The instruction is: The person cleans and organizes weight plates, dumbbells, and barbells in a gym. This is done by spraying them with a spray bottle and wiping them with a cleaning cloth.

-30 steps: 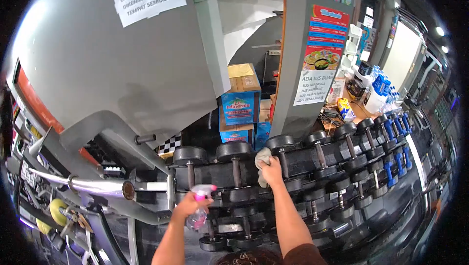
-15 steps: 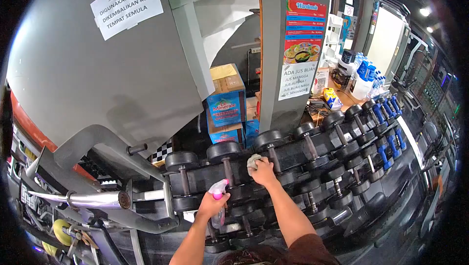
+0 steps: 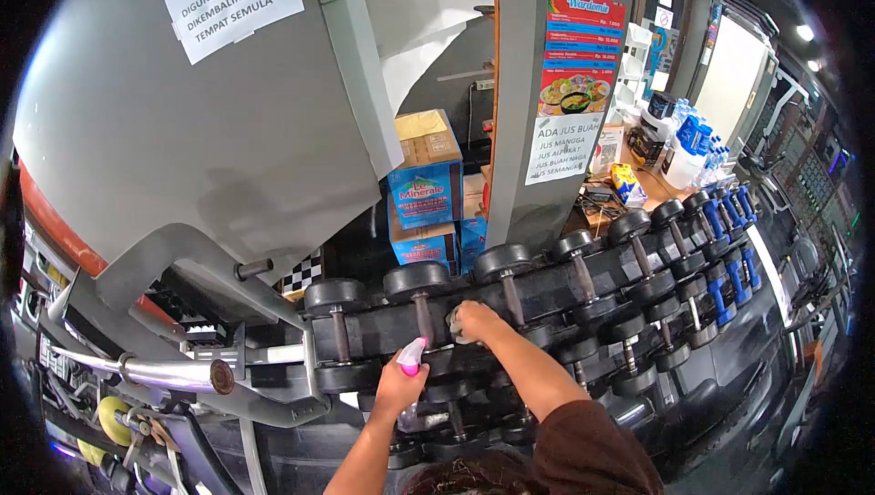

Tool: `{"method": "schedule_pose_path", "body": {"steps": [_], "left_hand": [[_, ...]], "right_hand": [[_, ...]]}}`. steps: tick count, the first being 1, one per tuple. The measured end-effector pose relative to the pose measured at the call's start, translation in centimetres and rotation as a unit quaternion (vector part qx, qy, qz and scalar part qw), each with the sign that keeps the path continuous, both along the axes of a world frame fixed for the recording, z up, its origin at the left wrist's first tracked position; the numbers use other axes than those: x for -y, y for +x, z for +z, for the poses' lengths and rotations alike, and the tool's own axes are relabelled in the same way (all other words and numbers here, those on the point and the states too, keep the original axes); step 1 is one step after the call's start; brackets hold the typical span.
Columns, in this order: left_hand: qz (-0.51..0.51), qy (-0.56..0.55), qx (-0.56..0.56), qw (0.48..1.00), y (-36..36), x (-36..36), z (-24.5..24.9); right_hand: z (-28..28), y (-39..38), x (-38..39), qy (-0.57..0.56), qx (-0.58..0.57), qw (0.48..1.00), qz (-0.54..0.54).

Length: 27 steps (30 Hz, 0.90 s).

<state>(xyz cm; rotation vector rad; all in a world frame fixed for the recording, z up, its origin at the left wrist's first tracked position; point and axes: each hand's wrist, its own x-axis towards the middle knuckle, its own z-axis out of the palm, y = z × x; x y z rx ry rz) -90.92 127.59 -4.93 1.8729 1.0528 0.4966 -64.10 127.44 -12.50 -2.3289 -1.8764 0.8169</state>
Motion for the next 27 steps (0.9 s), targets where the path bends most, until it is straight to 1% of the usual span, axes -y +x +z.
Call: {"method": "schedule_pose_path", "body": {"steps": [1, 3, 5, 7, 8, 9, 10, 11, 12, 13, 14, 15, 16, 17, 18, 20, 23, 24, 25, 26, 27], "left_hand": [[-0.001, 0.001, 0.004, 1.0, 0.0, -0.1, 0.0], [0.004, -0.015, -0.005, 1.0, 0.0, -0.2, 0.5], [0.009, -0.002, -0.029, 1.0, 0.3, 0.0, 1.0], [0.008, 0.042, -0.072, 0.997, 0.4, 0.2, 1.4], [0.008, 0.026, -0.06, 0.998, 0.5, 0.2, 1.6], [0.009, 0.012, -0.045, 0.999, 0.6, 0.0, 1.8], [0.012, -0.002, -0.03, 0.999, 0.6, 0.0, 1.9], [0.008, 0.011, -0.02, 1.0, 0.4, -0.1, 1.5], [0.01, -0.001, -0.023, 1.0, 0.4, 0.0, 1.6], [0.014, -0.013, -0.025, 0.999, 0.4, 0.1, 1.8], [0.017, -0.025, -0.029, 0.999, 0.4, 0.1, 2.0], [0.018, -0.018, -0.016, 1.0, 0.4, 0.0, 2.0], [0.02, -0.014, -0.005, 1.0, 0.4, 0.0, 1.9], [0.024, -0.01, 0.007, 1.0, 0.3, 0.2, 1.7], [0.023, 0.005, -0.001, 1.0, 0.2, 0.1, 1.4], [0.019, 0.034, -0.018, 0.999, 0.2, 0.0, 0.7], [0.013, -0.018, -0.018, 1.0, 0.2, -0.2, 0.4], [0.009, -0.026, -0.019, 0.999, 0.0, -0.1, 0.3], [0.007, -0.02, -0.01, 1.0, 0.1, -0.3, -0.1], [0.007, -0.015, -0.007, 1.0, 0.1, -0.3, -0.3], [0.007, -0.009, -0.003, 1.0, 0.0, -0.2, -0.5]], "right_hand": [[-0.4, 0.5, -0.5, 0.056, 0.016, 0.998, -0.008], [-0.7, 0.4, -1.2, 0.153, -0.01, 0.983, -0.097], [-0.3, -0.8, -1.4, 0.216, 0.06, 0.971, -0.083], [0.4, -0.9, -0.9, 0.098, 0.001, 0.994, 0.043], [0.5, -0.8, -0.5, 0.038, -0.028, 0.993, 0.105], [0.3, -0.7, 0.1, 0.022, -0.037, 0.989, 0.14], [1.8, -0.8, 0.3, -0.05, -0.054, 0.991, 0.11], [3.7, -0.6, 0.0, -0.119, -0.07, 0.987, 0.078], [5.1, -0.4, -0.3, -0.187, -0.087, 0.977, 0.045], [5.3, -0.1, -1.0, -0.183, -0.015, 0.981, 0.068], [4.2, 0.6, -1.5, -0.073, -0.012, 0.997, 0.039], [4.1, 1.1, -1.8, 0.038, -0.009, 0.999, 0.008], [3.8, 1.3, -2.0, 0.146, -0.006, 0.989, -0.022], [3.1, 0.7, -1.9, 0.197, -0.045, 0.974, -0.102], [2.4, -0.3, -1.6, 0.222, 0.01, 0.973, -0.053], [0.5, -2.2, 0.2, 0.27, 0.119, 0.954, 0.042], [-0.6, -0.6, 1.1, 0.111, 0.019, 0.99, 0.09], [-1.0, -0.1, 1.4, 0.059, -0.016, 0.993, 0.102], [0.4, 0.4, 1.1, -0.033, -0.066, 0.993, 0.088], [1.8, 1.0, 1.0, -0.121, -0.078, 0.986, 0.089], [2.0, 1.7, 0.3, -0.149, -0.074, 0.981, 0.103]]}}
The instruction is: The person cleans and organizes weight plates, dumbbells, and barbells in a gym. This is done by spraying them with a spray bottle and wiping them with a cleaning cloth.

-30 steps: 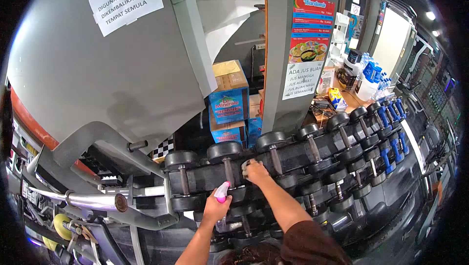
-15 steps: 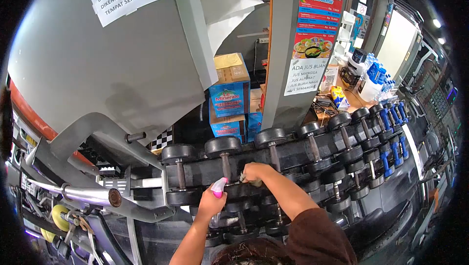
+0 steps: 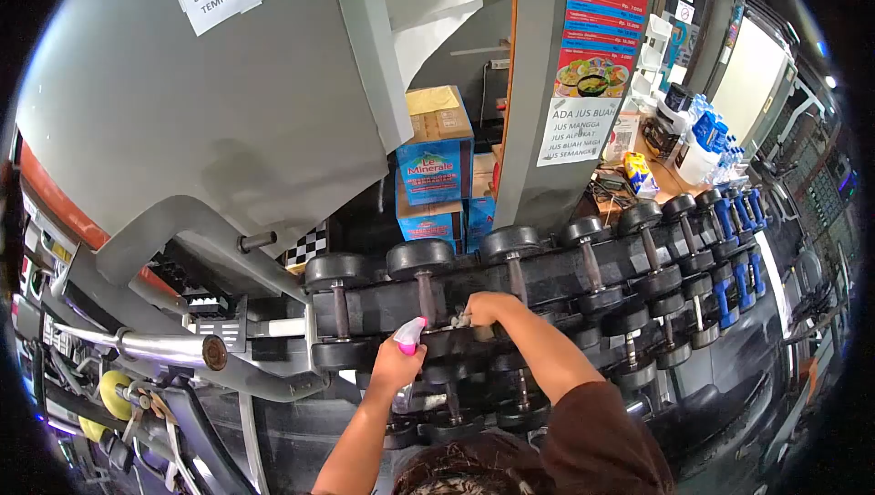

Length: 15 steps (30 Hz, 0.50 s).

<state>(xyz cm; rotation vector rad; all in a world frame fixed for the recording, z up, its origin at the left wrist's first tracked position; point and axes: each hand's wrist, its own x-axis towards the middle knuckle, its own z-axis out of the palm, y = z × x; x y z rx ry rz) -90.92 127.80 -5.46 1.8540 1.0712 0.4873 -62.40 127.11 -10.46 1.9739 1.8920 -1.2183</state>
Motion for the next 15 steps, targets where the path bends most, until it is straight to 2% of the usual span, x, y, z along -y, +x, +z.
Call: {"method": "schedule_pose_path", "body": {"steps": [1, 2, 3, 4, 5, 7, 8, 11, 12, 14, 15], "left_hand": [[0.001, 0.007, 0.0, 1.0, -0.1, 0.1, -0.1], [0.001, 0.007, 0.0, 1.0, 0.0, 0.0, -0.1], [0.001, 0.008, -0.001, 1.0, 0.1, -0.1, 0.0], [0.002, -0.001, -0.002, 1.0, 0.1, -0.1, 0.5], [0.001, -0.005, -0.001, 1.0, 0.1, -0.1, 0.4], [-0.004, -0.01, 0.005, 1.0, -0.1, 0.2, 0.0], [-0.005, -0.007, 0.008, 1.0, 0.1, -0.2, 0.0], [-0.004, -0.001, 0.001, 1.0, 0.2, -0.4, 0.0], [-0.001, 0.002, -0.004, 1.0, 0.1, -0.5, 0.0], [0.004, 0.009, -0.008, 1.0, 0.1, -0.5, 0.4], [0.014, -0.029, -0.008, 0.999, 0.2, -0.1, 1.1]], "right_hand": [[-0.5, 0.7, -0.6, -0.026, 0.006, 0.999, 0.018], [-1.7, 1.2, -0.8, 0.125, 0.011, 0.992, -0.022], [-2.6, 1.7, -0.8, 0.274, 0.016, 0.96, -0.061], [-0.8, 0.1, -0.5, 0.388, -0.038, 0.894, -0.218], [0.4, -1.6, -0.9, 0.438, -0.036, 0.843, -0.309], [-1.7, -4.3, -0.1, 0.457, 0.118, 0.858, -0.204], [-2.2, -5.0, -0.1, 0.406, 0.156, 0.882, -0.181], [-4.2, -3.5, -0.5, 0.252, 0.156, 0.954, -0.051], [-0.6, -3.4, 0.2, 0.222, 0.188, 0.954, 0.07], [3.5, -3.0, -0.5, 0.078, 0.152, 0.985, 0.007], [4.3, -2.7, -0.1, -0.004, 0.129, 0.991, -0.027]]}}
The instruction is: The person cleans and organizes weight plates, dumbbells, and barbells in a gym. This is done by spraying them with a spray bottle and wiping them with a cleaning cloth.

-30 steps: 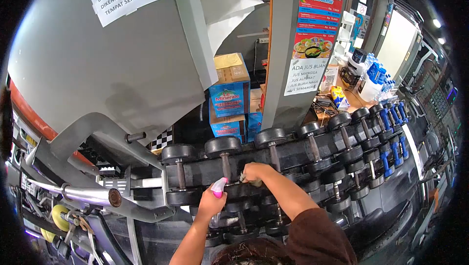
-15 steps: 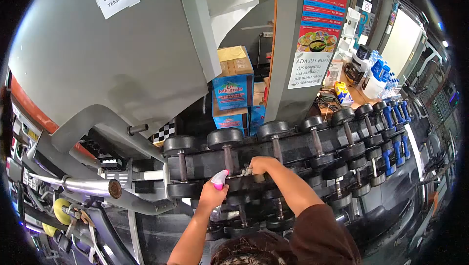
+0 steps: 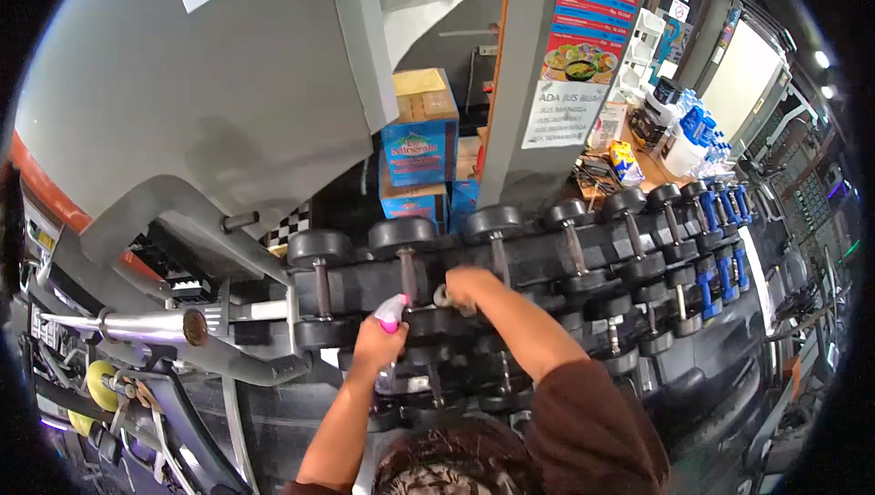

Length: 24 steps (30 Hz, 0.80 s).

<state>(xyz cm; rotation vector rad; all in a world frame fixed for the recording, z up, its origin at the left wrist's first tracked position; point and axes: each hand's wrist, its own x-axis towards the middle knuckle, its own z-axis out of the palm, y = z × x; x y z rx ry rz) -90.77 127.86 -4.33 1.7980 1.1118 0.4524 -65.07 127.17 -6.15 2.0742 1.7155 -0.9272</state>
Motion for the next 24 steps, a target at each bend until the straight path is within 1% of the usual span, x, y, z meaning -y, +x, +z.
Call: {"method": "schedule_pose_path", "body": {"steps": [1, 2, 3, 4, 5, 8, 9, 12, 14, 15, 16, 17, 18, 19, 20, 21, 22, 23, 24], "left_hand": [[0.012, -0.037, 0.0, 0.999, 0.0, 0.5, 0.8], [0.011, -0.038, 0.004, 0.999, 0.4, 0.2, 0.8], [0.013, -0.04, 0.003, 0.999, 0.3, 0.3, 0.6], [0.015, -0.044, -0.001, 0.999, 0.0, 0.3, 0.3], [0.011, -0.042, 0.003, 0.999, -0.1, 0.2, 0.1], [0.005, -0.038, 0.012, 0.999, 0.0, 0.1, -0.2], [0.005, -0.037, 0.013, 0.999, 0.1, 0.0, -0.2], [0.006, -0.049, -0.003, 0.999, -0.6, 0.7, -0.2], [0.005, -0.045, 0.002, 0.999, -0.4, 0.6, -0.2], [0.005, -0.041, 0.002, 0.999, -0.4, 0.5, -0.4], [0.006, -0.037, 0.002, 0.999, -0.3, 0.4, -0.5], [0.006, -0.035, 0.002, 0.999, -0.2, 0.3, -0.6], [0.008, -0.036, 0.002, 0.999, -0.2, 0.2, -0.5], [0.01, -0.037, 0.002, 0.999, -0.2, 0.2, -0.4], [0.012, -0.041, 0.001, 0.999, -0.2, 0.3, -0.1], [0.009, -0.019, 0.001, 1.0, -0.2, 0.3, -0.3], [0.007, 0.004, 0.0, 1.0, -0.2, 0.3, -0.5], [0.001, 0.053, 0.0, 0.999, -0.1, 0.2, -1.6], [-0.006, 0.102, 0.0, 0.995, -0.1, 0.2, -1.6]], "right_hand": [[-0.4, 1.6, -0.9, 0.019, -0.002, 1.0, 0.0], [-2.4, 3.4, -1.7, 0.096, -0.025, 0.995, -0.004], [-1.9, 3.3, -1.6, 0.25, -0.044, 0.966, -0.047], [-1.3, 2.6, -1.3, 0.396, -0.065, 0.912, -0.089], [-2.9, 2.2, -1.4, 0.421, -0.067, 0.891, -0.157], [-6.8, -0.2, 0.3, 0.409, 0.085, 0.907, -0.045], [-6.6, -1.2, 0.5, 0.397, 0.084, 0.912, -0.065], [-9.0, 0.1, 1.7, 0.306, 0.036, 0.949, 0.065], [-4.5, 1.2, 1.9, 0.184, -0.013, 0.981, 0.056], [-1.6, 1.6, 1.7, 0.112, -0.044, 0.992, 0.04], [-0.2, 1.9, 1.6, 0.04, -0.075, 0.996, 0.023], [0.1, 2.3, 1.4, 0.112, -0.094, 0.988, -0.043], [-3.5, 3.6, 0.3, 0.223, -0.094, 0.969, -0.048], [-4.6, 3.1, -0.1, 0.353, -0.081, 0.928, -0.091], [-5.4, 2.3, -0.4, 0.474, -0.067, 0.867, -0.134], [-6.1, 1.5, -0.7, 0.504, -0.039, 0.853, -0.13], [-7.9, 0.9, -0.7, 0.494, -0.015, 0.865, -0.086], [-9.6, 0.1, -0.4, 0.482, 0.009, 0.875, -0.043], [-9.7, -0.7, -0.3, 0.469, 0.033, 0.882, 0.0]]}}
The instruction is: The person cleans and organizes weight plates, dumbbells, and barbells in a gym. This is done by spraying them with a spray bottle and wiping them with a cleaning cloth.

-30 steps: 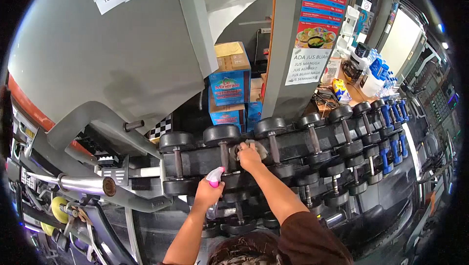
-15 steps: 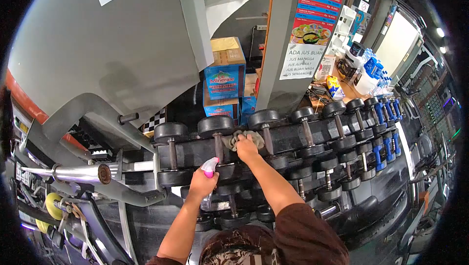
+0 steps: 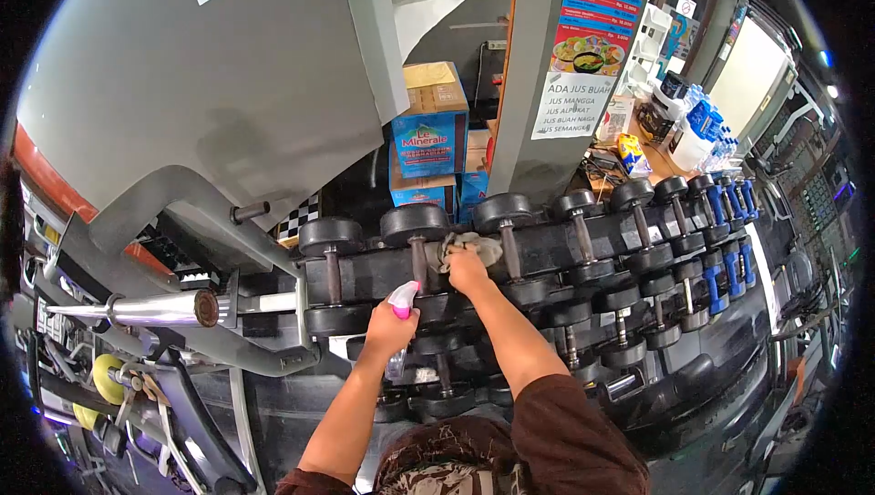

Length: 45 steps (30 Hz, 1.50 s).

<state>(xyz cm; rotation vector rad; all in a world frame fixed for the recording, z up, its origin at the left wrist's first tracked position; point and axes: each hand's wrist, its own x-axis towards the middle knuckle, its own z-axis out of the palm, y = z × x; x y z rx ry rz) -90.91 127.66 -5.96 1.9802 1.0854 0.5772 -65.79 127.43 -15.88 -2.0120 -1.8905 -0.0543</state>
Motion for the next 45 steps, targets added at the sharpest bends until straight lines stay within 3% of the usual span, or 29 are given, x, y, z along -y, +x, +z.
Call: {"method": "schedule_pose_path", "body": {"steps": [2, 4, 6, 8, 10, 12, 14, 15, 18, 20, 22, 23, 25, 28, 30, 31, 34, 35, 38, 39, 40, 42, 44, 45], "left_hand": [[0.005, -0.034, -0.001, 0.999, 0.0, -0.1, -0.1], [0.011, -0.064, -0.007, 0.998, 0.1, 0.3, 0.4], [0.015, -0.082, -0.018, 0.996, 0.0, 0.3, 1.2], [0.014, -0.038, -0.014, 0.999, 0.1, 0.3, 1.8], [0.018, -0.067, -0.022, 0.997, 0.0, 0.7, 3.2], [0.023, -0.055, -0.02, 0.998, 0.1, 0.5, 2.1], [0.022, -0.051, -0.017, 0.998, -0.1, 0.6, 1.6], [0.02, -0.052, -0.012, 0.998, -0.1, 0.6, 1.8], [0.021, -0.071, -0.025, 0.997, 0.2, 0.4, 2.4], [0.023, -0.073, -0.033, 0.996, 0.2, 0.5, 2.7], [0.027, -0.062, -0.031, 0.997, 0.1, 0.7, 2.8], [0.024, -0.058, -0.025, 0.998, -0.1, 0.9, 2.3], [0.026, -0.044, -0.008, 0.999, -0.1, 0.6, 1.2], [0.029, -0.07, -0.033, 0.997, 0.0, 0.7, 2.6], [0.023, -0.07, -0.038, 0.997, -0.1, 0.6, 2.5], [0.022, -0.056, -0.029, 0.998, 0.0, 0.4, 1.8], [0.023, -0.059, -0.036, 0.997, 0.1, 0.6, 2.2], [0.022, -0.066, -0.042, 0.997, 0.0, 0.7, 2.7], [0.014, -0.047, -0.041, 0.998, -0.1, 1.0, 2.9], [0.013, -0.043, -0.051, 0.998, -0.3, 1.1, 2.9], [0.011, -0.04, -0.061, 0.997, -0.3, 1.3, 2.9], [-0.01, -0.026, -0.048, 0.998, -0.4, 2.0, 3.1], [-0.061, -0.004, -0.004, 0.998, -0.2, 3.4, 3.8], [-0.06, -0.012, 0.03, 0.998, 0.2, 4.1, 4.9]], "right_hand": [[0.4, 0.2, 0.3, -0.185, -0.077, 0.98, 0.018], [4.3, 0.9, 1.2, -0.335, -0.126, 0.929, 0.091], [10.1, 0.6, 0.8, -0.422, -0.099, 0.898, 0.075], [8.4, 2.1, -0.6, -0.332, -0.115, 0.935, 0.043], [6.6, 2.0, -1.2, -0.087, -0.252, 0.963, -0.029], [4.4, 0.2, -1.1, -0.057, -0.22, 0.97, -0.093], [0.8, -1.2, 0.1, -0.01, -0.006, 1.0, -0.025], [0.7, -1.2, 0.0, -0.013, -0.011, 1.0, 0.008], [2.0, 1.0, 1.1, -0.192, -0.179, 0.965, 0.023], [4.4, 2.0, 0.6, -0.352, -0.112, 0.928, 0.039], [11.7, 0.7, 1.3, -0.471, -0.048, 0.879, 0.06], [12.1, 1.2, 0.6, -0.512, -0.064, 0.857, 0.018], [7.9, 3.8, 0.1, -0.312, -0.12, 0.942, -0.018], [5.4, 3.1, 0.5, -0.017, -0.132, 0.991, -0.023], [0.1, 2.0, 1.0, -0.046, -0.033, 0.998, -0.038], [0.2, 0.3, 1.4, 0.043, 0.012, 0.995, -0.092], [2.4, -0.3, 1.1, -0.203, -0.037, 0.971, -0.119], [3.8, -0.2, 1.3, -0.257, 0.026, 0.965, -0.034], [6.7, 1.3, 1.8, -0.294, -0.122, 0.948, -0.023], [7.0, 2.8, 2.0, -0.271, -0.196, 0.942, -0.03], [8.1, 3.4, 3.1, -0.178, -0.271, 0.943, -0.072], [11.2, 4.0, 6.0, -0.035, -0.525, 0.831, -0.182], [16.3, 2.2, 10.9, 0.158, -0.774, 0.579, -0.201], [16.8, 1.8, 13.2, 0.23, -0.803, 0.514, -0.195]]}}
